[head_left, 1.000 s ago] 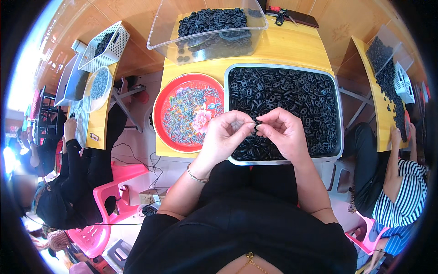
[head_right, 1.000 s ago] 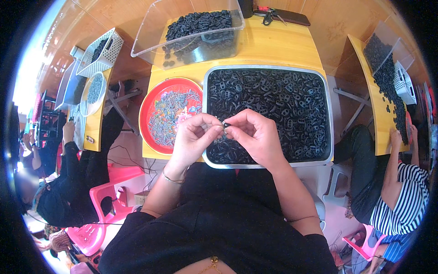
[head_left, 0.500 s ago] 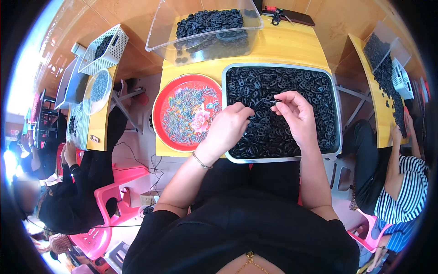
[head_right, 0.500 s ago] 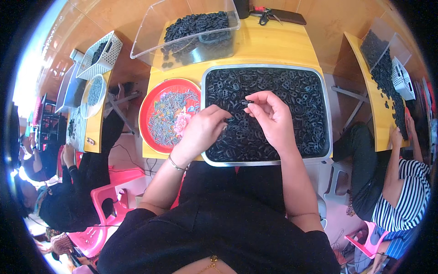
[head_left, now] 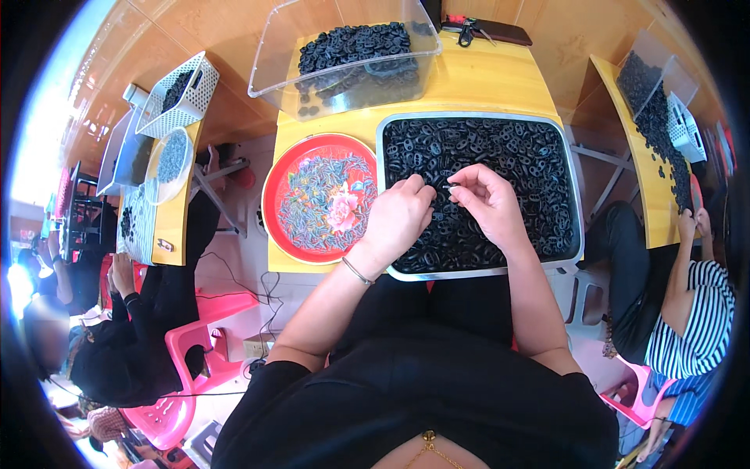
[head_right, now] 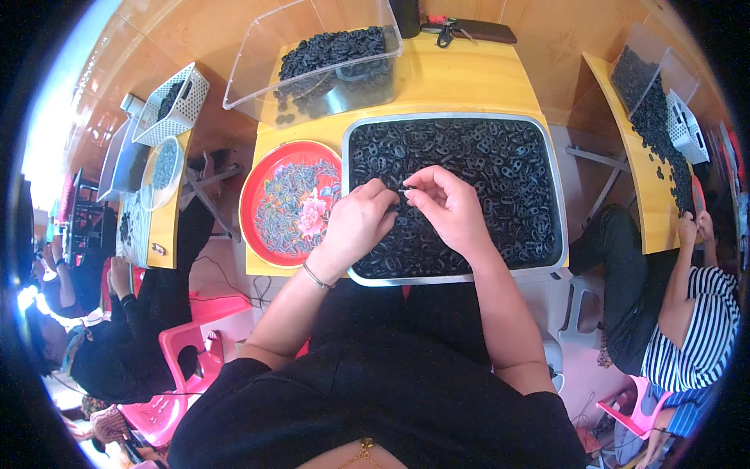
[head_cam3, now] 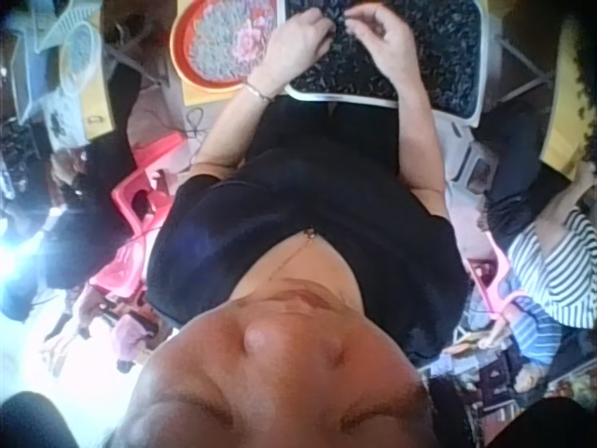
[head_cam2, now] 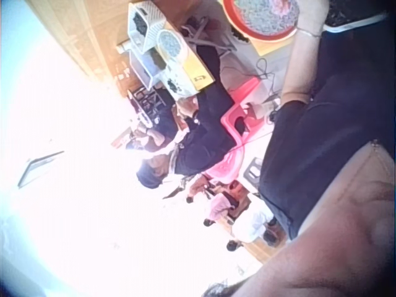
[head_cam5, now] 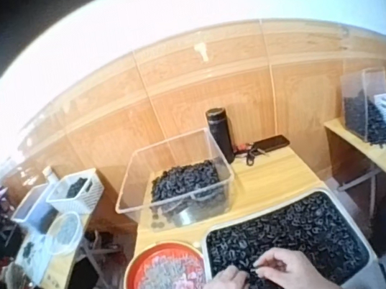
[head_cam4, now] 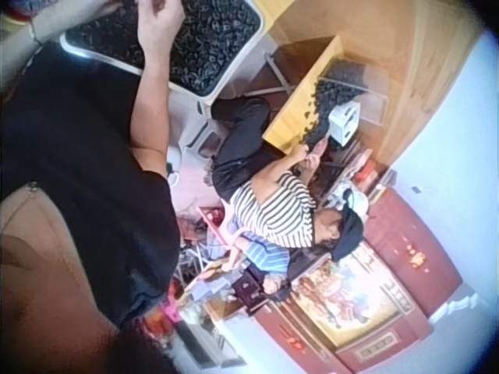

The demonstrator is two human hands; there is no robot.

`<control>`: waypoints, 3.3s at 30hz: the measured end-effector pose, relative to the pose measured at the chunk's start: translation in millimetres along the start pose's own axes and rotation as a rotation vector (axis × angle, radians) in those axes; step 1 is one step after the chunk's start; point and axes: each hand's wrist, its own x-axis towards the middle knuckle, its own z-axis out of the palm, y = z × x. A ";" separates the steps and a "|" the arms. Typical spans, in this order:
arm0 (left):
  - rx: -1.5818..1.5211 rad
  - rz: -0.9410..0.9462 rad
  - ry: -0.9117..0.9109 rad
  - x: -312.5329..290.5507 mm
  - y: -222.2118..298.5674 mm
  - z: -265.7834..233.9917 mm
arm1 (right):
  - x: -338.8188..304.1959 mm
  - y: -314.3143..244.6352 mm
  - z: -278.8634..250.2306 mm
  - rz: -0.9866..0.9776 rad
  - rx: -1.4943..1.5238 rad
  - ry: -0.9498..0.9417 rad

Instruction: The person sits at a yellow table and repeatedly picks small black plastic components from a rectangular tray. They insert a small metal pin from a red plate into each component by hand. The assembled units are then placed into a clear plastic container on the table.

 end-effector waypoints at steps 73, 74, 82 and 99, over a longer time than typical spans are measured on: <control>-1.570 -0.285 0.129 -51.3 -6.8 4.2 | -39.7 18.1 36.0 -0.106 0.105 0.032; -1.574 -0.292 0.134 -51.3 -6.2 4.0 | -39.5 18.3 35.7 -0.112 0.097 0.032; -1.481 -0.297 0.136 -50.6 -4.6 1.2 | -39.3 15.0 38.2 -0.111 0.046 0.074; -1.505 -0.361 0.135 -51.4 -3.1 -0.5 | -39.2 10.8 36.7 -0.010 0.167 -0.007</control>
